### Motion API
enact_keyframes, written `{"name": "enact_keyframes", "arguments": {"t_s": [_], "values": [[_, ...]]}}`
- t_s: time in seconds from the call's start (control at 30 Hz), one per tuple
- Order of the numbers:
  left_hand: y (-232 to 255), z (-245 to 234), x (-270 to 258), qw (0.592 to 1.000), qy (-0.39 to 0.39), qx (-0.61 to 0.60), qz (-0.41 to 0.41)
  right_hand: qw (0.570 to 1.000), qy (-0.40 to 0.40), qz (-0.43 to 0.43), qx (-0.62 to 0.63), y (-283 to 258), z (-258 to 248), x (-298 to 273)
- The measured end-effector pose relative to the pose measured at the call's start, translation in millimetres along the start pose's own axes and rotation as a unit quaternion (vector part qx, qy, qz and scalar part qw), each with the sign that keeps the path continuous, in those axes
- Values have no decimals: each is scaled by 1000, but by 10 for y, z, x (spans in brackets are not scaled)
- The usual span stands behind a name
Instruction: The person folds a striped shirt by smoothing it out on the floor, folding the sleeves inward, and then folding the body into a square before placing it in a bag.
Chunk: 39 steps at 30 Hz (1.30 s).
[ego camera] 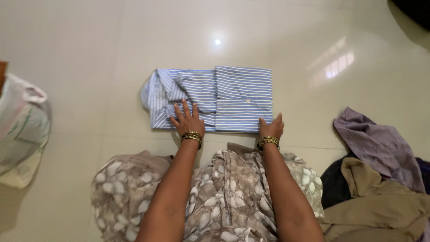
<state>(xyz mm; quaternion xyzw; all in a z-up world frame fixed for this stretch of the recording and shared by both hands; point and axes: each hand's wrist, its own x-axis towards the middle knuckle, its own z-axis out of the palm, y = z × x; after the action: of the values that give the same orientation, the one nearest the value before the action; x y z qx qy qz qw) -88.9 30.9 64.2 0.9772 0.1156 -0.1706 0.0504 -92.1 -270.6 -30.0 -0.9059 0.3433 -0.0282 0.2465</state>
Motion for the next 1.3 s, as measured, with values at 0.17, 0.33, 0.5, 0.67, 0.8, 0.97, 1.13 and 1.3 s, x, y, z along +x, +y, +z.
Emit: {"name": "enact_keyframes", "arguments": {"t_s": [0.17, 0.33, 0.5, 0.67, 0.8, 0.97, 1.13, 1.3], "values": [[-155, 27, -161, 987, -142, -69, -36, 978, -116, 28, 172, 282, 164, 348], [-98, 459, 15, 967, -204, -84, 130, 858, -38, 243, 451, 376, -343, 492], [-202, 708, 583, 966, -45, -142, 213, 898, 25, 49, 437, 387, -645, 519], [-863, 383, 696, 890, 30, -386, -241, 927, 39, -73, 365, 5, -591, 455], [-930, 810, 966, 777, 1, -542, -320, 905, -30, -154, 396, -906, -413, -141], [-865, 1068, 994, 709, -50, -594, -376, 903, -96, -405, 111, -1874, 44, -1453], [-832, 639, 643, 659, -61, -652, -369, 886, -218, -402, -79, -1726, 153, -2098], [-708, 567, 468, 878, -95, -389, -264, 867, -333, -298, -218, -1265, 283, -2049]]}}
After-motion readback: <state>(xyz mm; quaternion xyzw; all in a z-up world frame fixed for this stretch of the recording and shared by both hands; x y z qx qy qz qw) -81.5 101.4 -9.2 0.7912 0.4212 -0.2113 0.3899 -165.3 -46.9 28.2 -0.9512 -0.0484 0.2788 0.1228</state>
